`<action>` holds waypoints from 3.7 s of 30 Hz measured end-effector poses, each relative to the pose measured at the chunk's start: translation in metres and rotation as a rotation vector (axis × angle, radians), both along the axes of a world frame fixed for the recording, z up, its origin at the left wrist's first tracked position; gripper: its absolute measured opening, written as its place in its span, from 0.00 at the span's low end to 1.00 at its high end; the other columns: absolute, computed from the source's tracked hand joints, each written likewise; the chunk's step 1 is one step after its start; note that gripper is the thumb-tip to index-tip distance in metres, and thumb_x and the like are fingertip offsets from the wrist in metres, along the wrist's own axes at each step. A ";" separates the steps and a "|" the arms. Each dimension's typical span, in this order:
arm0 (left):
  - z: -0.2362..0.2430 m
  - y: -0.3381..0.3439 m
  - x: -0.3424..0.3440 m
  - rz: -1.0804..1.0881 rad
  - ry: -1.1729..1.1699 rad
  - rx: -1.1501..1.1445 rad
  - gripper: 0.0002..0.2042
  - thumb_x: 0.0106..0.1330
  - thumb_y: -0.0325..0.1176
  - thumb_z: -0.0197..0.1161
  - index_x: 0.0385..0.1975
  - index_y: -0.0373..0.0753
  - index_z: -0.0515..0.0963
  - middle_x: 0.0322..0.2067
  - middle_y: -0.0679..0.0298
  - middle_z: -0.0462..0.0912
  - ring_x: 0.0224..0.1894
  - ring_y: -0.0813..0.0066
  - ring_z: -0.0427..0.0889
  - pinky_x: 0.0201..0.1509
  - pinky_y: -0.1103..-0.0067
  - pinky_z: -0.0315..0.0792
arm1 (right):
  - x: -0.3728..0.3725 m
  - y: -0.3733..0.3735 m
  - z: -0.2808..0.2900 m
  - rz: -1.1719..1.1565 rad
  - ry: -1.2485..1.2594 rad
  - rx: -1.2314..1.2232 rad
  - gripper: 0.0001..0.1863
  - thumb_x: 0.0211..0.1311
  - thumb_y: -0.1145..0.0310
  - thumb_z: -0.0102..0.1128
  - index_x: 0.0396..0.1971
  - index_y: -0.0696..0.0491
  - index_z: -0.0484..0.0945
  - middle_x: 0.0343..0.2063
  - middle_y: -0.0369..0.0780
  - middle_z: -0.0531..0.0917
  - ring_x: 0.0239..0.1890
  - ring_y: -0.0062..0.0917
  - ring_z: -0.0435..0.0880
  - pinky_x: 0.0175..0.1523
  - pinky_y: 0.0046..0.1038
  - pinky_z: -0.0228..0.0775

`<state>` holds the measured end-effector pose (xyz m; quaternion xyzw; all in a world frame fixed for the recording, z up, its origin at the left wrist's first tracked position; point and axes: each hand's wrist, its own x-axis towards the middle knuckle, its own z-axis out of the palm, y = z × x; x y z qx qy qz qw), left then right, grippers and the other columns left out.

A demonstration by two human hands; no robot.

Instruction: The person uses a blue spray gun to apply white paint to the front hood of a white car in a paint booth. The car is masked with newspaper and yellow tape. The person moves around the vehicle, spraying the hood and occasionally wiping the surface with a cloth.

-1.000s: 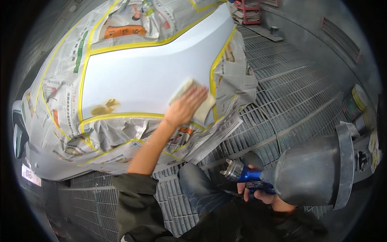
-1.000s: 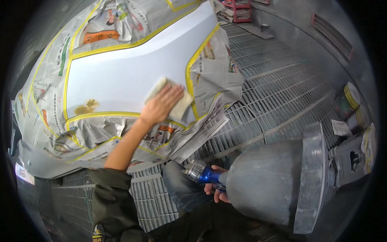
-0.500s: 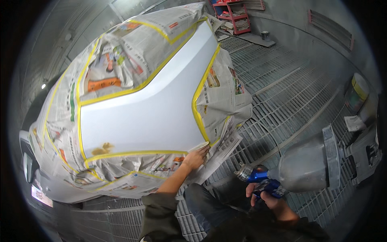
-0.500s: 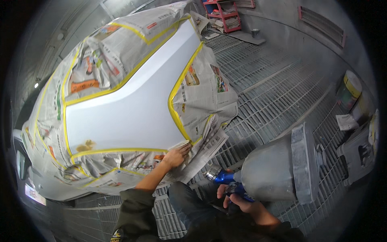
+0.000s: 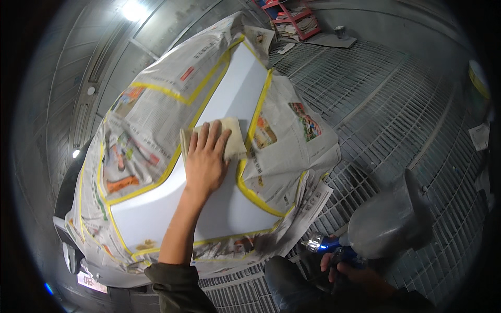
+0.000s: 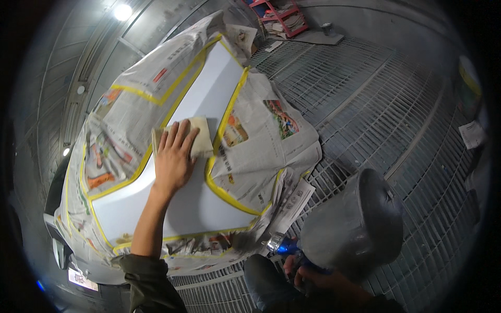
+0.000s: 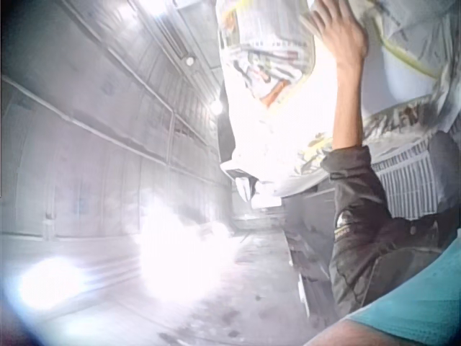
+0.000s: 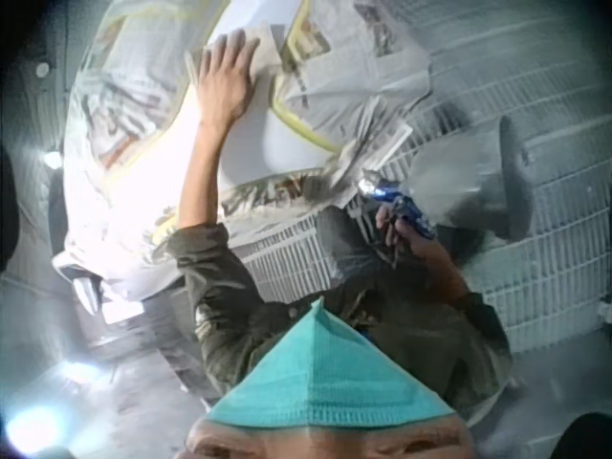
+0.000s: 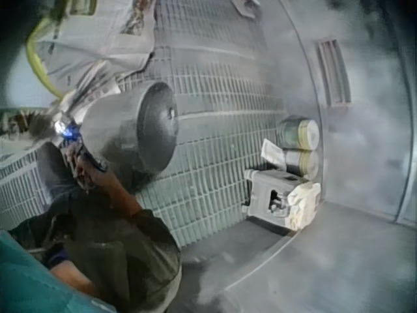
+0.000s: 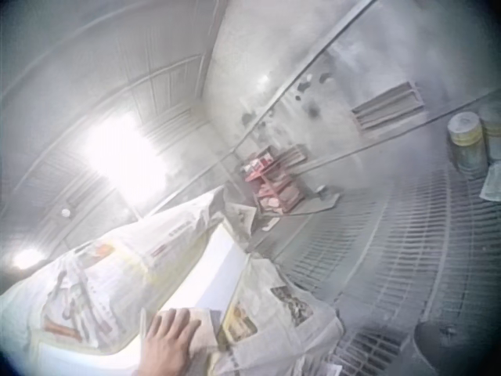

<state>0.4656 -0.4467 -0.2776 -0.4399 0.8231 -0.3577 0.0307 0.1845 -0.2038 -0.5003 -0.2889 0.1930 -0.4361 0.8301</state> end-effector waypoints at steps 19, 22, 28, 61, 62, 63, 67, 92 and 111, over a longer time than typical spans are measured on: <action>0.004 -0.219 -0.039 -0.056 -0.335 0.239 0.23 0.71 0.45 0.51 0.62 0.45 0.69 0.70 0.63 0.57 0.73 0.52 0.50 0.75 0.57 0.47 | -0.017 -0.017 -0.054 -0.028 -0.113 -0.056 0.35 0.62 0.65 0.62 0.64 0.54 0.53 0.42 0.44 0.79 0.36 0.24 0.81 0.42 0.26 0.77; 0.011 -0.158 -0.036 -0.118 -0.358 0.292 0.21 0.71 0.45 0.49 0.59 0.44 0.72 0.70 0.66 0.59 0.74 0.56 0.47 0.75 0.59 0.47 | -0.013 -0.015 -0.032 -0.150 -0.094 -0.060 0.38 0.62 0.53 0.63 0.64 0.54 0.55 0.39 0.41 0.80 0.30 0.24 0.82 0.41 0.24 0.75; 0.018 0.017 0.001 0.079 -0.325 0.177 0.24 0.67 0.44 0.56 0.59 0.38 0.72 0.70 0.68 0.58 0.74 0.59 0.48 0.76 0.61 0.47 | -0.007 0.007 -0.026 -0.024 -0.198 -0.131 0.42 0.62 0.71 0.60 0.70 0.52 0.43 0.42 0.46 0.77 0.38 0.27 0.81 0.36 0.23 0.77; -0.383 0.211 0.077 0.222 0.070 0.400 0.18 0.68 0.41 0.51 0.52 0.40 0.76 0.55 0.52 0.78 0.63 0.61 0.71 0.72 0.66 0.57 | 0.108 0.013 -0.158 -0.490 0.182 0.034 0.14 0.71 0.61 0.51 0.48 0.52 0.74 0.43 0.36 0.79 0.44 0.22 0.79 0.31 0.27 0.78; -0.380 0.226 0.062 0.399 0.236 0.660 0.16 0.69 0.42 0.50 0.45 0.38 0.78 0.44 0.50 0.81 0.51 0.56 0.78 0.63 0.64 0.65 | 0.107 0.007 -0.163 -0.475 0.178 0.061 0.14 0.70 0.61 0.53 0.49 0.53 0.73 0.42 0.36 0.79 0.43 0.23 0.79 0.31 0.28 0.78; -0.375 0.239 0.049 0.571 0.401 0.916 0.16 0.71 0.42 0.49 0.37 0.36 0.79 0.34 0.47 0.85 0.39 0.51 0.85 0.53 0.61 0.74 | 0.102 -0.001 -0.167 -0.455 0.180 0.069 0.15 0.69 0.60 0.54 0.48 0.53 0.73 0.42 0.37 0.80 0.43 0.24 0.79 0.32 0.28 0.79; -0.400 0.290 0.080 0.360 0.884 1.141 0.22 0.74 0.44 0.49 0.26 0.31 0.77 0.20 0.42 0.76 0.28 0.38 0.76 0.34 0.56 0.70 | 0.078 -0.049 -0.165 -0.315 0.254 -0.093 0.19 0.68 0.57 0.55 0.51 0.54 0.72 0.43 0.38 0.79 0.45 0.24 0.79 0.33 0.27 0.79; -0.447 0.332 0.133 0.385 1.681 0.885 0.19 0.75 0.43 0.52 0.45 0.30 0.78 0.35 0.62 0.83 0.39 0.77 0.76 0.46 0.79 0.71 | 0.124 0.047 -0.201 -0.269 0.182 -0.038 0.24 0.73 0.48 0.40 0.50 0.55 0.72 0.38 0.39 0.78 0.39 0.21 0.79 0.27 0.21 0.76; -0.387 0.248 0.143 0.159 0.263 0.396 0.35 0.59 0.41 0.63 0.68 0.43 0.59 0.16 0.58 0.79 0.15 0.64 0.79 0.22 0.69 0.75 | 0.146 0.052 -0.216 -0.419 0.439 -0.078 0.15 0.66 0.62 0.56 0.46 0.56 0.74 0.40 0.38 0.79 0.40 0.21 0.79 0.27 0.22 0.75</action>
